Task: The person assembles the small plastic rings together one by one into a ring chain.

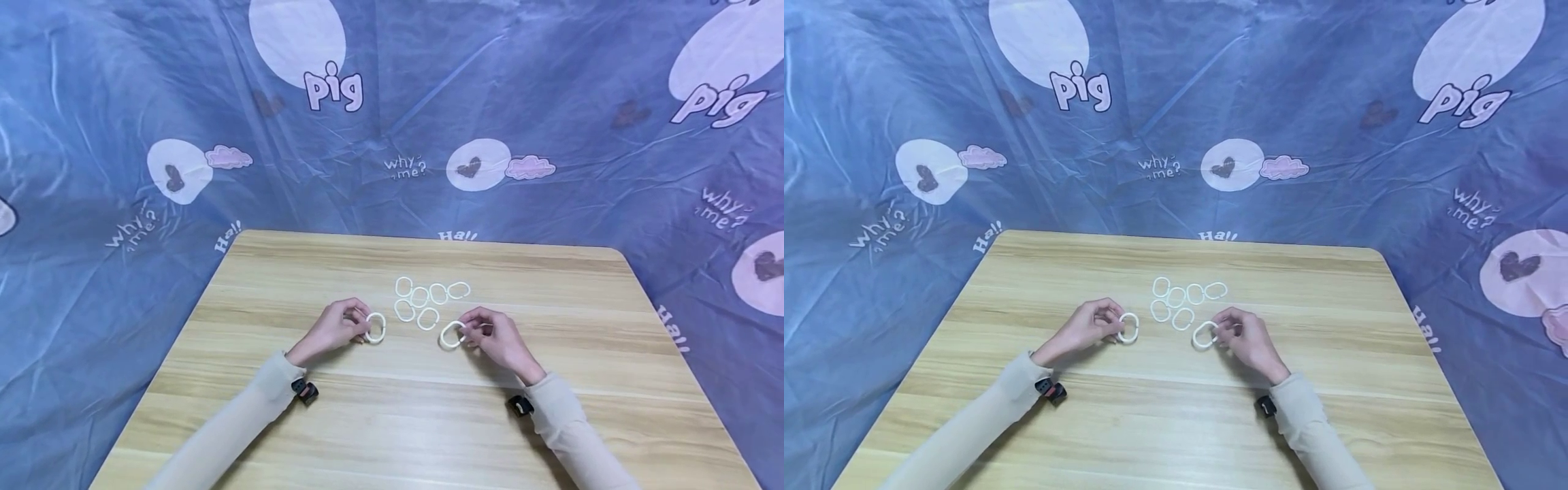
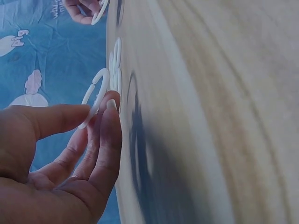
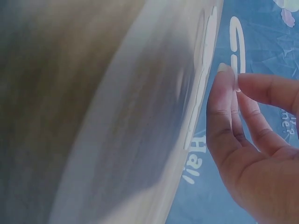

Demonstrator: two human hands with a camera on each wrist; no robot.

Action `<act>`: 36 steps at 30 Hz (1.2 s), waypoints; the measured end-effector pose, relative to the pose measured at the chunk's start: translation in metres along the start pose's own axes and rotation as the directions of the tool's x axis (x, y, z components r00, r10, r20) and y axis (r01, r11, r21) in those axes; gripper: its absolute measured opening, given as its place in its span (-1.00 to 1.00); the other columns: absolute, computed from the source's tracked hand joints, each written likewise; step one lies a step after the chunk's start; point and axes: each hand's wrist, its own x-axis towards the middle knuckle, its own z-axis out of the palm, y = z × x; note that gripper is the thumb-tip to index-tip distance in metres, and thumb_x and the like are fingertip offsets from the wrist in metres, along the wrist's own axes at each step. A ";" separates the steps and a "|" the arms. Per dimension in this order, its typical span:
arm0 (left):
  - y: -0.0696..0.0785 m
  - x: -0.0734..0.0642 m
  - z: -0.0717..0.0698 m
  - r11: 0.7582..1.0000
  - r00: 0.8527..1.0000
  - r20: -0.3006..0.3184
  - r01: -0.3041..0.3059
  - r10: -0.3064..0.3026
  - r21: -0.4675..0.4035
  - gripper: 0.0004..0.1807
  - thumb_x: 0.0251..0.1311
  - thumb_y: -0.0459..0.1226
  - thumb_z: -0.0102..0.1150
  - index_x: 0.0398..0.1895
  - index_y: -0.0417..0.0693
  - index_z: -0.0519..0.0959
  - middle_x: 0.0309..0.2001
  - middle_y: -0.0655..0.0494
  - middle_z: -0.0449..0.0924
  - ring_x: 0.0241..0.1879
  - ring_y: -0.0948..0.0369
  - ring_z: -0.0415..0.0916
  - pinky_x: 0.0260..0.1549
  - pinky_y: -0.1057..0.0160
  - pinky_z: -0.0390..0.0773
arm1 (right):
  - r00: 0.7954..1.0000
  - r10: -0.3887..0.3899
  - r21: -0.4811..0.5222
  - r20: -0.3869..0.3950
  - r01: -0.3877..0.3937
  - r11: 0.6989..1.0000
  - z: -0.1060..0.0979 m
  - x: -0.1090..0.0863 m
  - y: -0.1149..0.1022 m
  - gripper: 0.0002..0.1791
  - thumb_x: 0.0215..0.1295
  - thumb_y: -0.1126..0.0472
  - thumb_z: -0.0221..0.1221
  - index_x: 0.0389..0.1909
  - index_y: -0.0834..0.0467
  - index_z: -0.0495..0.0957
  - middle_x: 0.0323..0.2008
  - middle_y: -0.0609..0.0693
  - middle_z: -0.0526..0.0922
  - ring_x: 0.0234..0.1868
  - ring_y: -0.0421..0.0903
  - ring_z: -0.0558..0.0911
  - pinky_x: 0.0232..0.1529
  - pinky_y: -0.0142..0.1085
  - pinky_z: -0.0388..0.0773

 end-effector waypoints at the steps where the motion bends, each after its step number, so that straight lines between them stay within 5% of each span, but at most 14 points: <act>1: -0.001 -0.001 0.001 1.000 1.000 0.003 0.002 -0.002 -0.003 -0.74 0.33 -0.44 0.29 0.03 -0.34 0.56 -0.23 -0.18 0.71 -0.38 0.19 0.72 -0.34 0.26 0.82 | 1.000 -0.006 0.004 0.001 0.006 1.000 0.001 0.000 0.000 -0.79 0.37 0.47 0.23 -0.01 0.40 0.60 -0.19 0.36 0.71 -0.36 -0.03 0.76 -0.35 -0.25 0.81; 36: 0.001 -0.006 0.039 0.986 0.993 0.116 0.053 -0.034 -0.161 -0.74 0.32 -0.48 0.28 0.01 -0.43 0.51 -0.19 -0.35 0.71 -0.41 0.12 0.77 -0.30 0.15 0.86 | 0.995 -0.037 0.086 0.087 0.030 0.996 0.027 -0.006 -0.010 -0.77 0.31 0.50 0.25 -0.03 0.41 0.58 -0.17 0.35 0.70 -0.30 -0.03 0.76 -0.25 -0.24 0.83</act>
